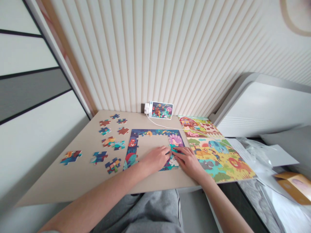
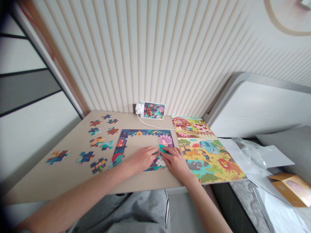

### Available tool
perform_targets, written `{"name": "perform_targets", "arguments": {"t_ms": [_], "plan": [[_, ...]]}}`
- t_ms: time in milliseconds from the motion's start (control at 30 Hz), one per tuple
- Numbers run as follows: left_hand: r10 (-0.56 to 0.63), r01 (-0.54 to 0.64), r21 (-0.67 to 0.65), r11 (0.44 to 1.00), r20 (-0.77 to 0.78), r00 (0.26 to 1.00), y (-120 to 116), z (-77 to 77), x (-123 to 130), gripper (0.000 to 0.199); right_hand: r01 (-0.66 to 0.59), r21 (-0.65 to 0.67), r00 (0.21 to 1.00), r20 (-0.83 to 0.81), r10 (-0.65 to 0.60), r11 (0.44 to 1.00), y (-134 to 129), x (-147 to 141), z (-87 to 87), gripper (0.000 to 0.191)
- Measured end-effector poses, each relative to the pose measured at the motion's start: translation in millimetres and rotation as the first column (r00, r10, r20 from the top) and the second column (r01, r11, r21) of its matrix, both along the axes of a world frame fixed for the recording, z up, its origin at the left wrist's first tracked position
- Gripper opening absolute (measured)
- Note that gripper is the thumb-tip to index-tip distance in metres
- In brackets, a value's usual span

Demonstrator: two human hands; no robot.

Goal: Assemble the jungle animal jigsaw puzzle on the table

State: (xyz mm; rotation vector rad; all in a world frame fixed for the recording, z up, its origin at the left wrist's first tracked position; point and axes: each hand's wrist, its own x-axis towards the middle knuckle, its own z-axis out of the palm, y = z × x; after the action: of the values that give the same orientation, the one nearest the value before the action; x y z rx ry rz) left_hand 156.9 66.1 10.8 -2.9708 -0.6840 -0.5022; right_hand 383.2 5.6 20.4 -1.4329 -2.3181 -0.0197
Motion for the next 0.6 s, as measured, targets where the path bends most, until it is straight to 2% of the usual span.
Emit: {"name": "perform_targets", "arguments": {"t_ms": [133,333,467,600], "plan": [[0.000,0.001,-0.018,1.000,0.025,1.000,-1.4,-2.8,0.5,0.019,-0.002,0.001,1.000,0.011,0.002,1.000,-1.8,-1.6,0.3,0.031],[0.063,-0.054,-0.070,0.996,0.130,0.989,1.3,-9.9,-0.6,0.038,0.000,-0.026,1.000,-0.009,-0.001,1.000,-3.8,-3.1,4.1,0.033],[0.055,-0.046,-0.077,0.996,0.121,0.991,1.7,-7.4,-1.9,0.036,-0.011,-0.030,1.000,0.003,0.011,1.000,-5.2,-3.1,5.3,0.032],[0.094,-0.083,-0.107,0.991,0.099,0.991,1.6,-2.1,-2.5,0.034,-0.012,-0.005,1.000,0.009,0.012,1.000,-5.2,-2.4,3.6,0.031]]}}
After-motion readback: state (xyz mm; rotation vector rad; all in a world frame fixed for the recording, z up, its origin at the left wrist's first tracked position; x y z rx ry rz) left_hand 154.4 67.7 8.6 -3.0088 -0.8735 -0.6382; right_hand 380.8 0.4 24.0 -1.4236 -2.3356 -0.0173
